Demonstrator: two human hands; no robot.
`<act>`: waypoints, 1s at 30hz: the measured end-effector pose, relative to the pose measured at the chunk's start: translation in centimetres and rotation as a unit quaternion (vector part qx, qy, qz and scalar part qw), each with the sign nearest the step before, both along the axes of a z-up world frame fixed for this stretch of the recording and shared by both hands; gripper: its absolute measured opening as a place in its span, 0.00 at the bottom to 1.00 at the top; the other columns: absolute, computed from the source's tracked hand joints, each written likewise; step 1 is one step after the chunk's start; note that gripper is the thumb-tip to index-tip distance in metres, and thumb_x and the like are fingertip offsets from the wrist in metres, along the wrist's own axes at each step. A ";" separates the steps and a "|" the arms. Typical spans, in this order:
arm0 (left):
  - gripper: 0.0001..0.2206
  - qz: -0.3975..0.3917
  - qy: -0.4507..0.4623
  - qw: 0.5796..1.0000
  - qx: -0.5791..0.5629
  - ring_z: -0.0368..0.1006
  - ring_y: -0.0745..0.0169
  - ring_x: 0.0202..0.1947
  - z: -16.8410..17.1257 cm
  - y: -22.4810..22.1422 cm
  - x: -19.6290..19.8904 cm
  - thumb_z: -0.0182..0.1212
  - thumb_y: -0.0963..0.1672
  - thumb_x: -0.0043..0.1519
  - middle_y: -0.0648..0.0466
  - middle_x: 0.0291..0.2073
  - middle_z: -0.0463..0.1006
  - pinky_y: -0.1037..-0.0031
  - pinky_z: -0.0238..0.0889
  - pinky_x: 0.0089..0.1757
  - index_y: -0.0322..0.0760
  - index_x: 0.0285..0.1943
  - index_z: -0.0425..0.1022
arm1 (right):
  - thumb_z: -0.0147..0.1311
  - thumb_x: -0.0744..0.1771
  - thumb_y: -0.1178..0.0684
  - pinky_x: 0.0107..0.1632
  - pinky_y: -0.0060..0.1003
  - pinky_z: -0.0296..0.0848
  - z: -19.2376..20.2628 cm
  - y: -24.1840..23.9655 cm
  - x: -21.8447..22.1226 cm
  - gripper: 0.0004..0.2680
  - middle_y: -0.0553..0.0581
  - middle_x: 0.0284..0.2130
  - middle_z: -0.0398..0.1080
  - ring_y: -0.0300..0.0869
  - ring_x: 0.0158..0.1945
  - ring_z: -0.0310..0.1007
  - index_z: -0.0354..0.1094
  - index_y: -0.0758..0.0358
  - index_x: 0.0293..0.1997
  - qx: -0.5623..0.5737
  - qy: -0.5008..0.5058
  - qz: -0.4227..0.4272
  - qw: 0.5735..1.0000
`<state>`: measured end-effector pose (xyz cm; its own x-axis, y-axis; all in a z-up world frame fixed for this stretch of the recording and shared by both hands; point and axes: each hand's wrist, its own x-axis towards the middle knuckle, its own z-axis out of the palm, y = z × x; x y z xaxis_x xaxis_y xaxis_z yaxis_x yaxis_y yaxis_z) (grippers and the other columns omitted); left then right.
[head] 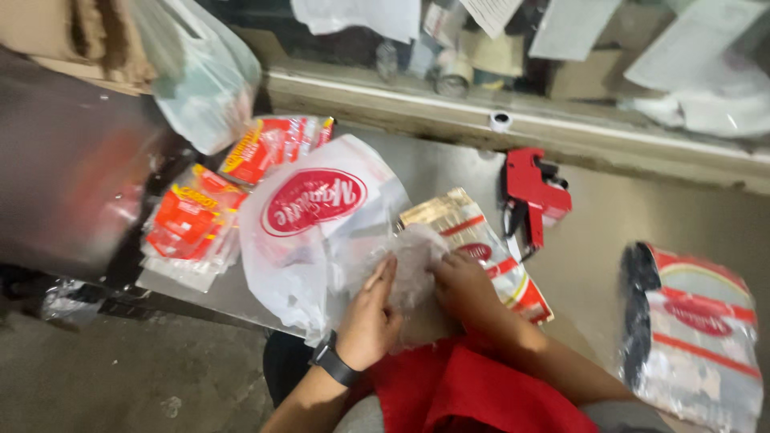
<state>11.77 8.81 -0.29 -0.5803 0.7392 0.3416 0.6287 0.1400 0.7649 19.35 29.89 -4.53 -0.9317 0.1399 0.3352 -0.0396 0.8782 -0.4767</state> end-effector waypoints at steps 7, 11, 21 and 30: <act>0.34 -0.094 -0.079 0.992 -0.012 0.76 0.43 0.55 -0.4 0.4 1.1 0.52 0.35 0.51 0.40 0.64 0.73 0.68 0.70 0.52 0.36 0.73 0.64 | 0.58 0.63 0.58 0.50 0.46 0.77 -5.6 -0.3 0.7 0.06 0.56 0.38 0.79 0.50 0.45 0.80 0.75 0.61 0.41 -0.295 -0.093 0.270 0.912; 0.29 -0.189 -0.127 0.964 -0.136 0.78 0.47 0.51 -0.2 -0.2 1.6 0.54 0.38 0.54 0.44 0.59 0.77 0.69 0.72 0.49 0.40 0.70 0.70 | 0.60 0.63 0.52 0.52 0.53 0.71 -9.6 -0.9 -1.1 0.13 0.63 0.51 0.74 0.56 0.54 0.71 0.74 0.57 0.53 0.004 -0.048 0.309 0.950; 0.34 -0.054 0.209 0.972 -0.091 0.69 0.32 0.52 -1.4 -0.6 -0.3 0.75 0.51 0.40 0.35 0.54 0.76 0.51 0.63 0.50 0.36 0.58 0.74 | 0.54 0.64 0.56 0.55 0.47 0.72 -2.6 -2.6 0.7 0.16 0.61 0.50 0.76 0.53 0.53 0.76 0.70 0.56 0.59 -0.117 -0.220 0.254 0.935; 0.12 -0.018 0.056 0.997 -0.046 0.78 0.45 0.39 -3.0 2.1 -4.2 0.64 0.38 0.54 0.46 0.37 0.82 0.62 0.70 0.41 0.39 0.46 0.81 | 0.59 0.65 0.62 0.52 0.41 0.79 2.4 2.8 7.4 0.14 0.61 0.56 0.74 0.47 0.52 0.79 0.72 0.63 0.57 -0.322 -0.020 0.150 0.935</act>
<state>7.60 10.89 -3.32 -0.5154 0.7897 0.3327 0.7149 0.1822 0.6750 26.73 32.67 -2.13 -0.9715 0.0317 0.2347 -0.2078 0.3613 -0.9090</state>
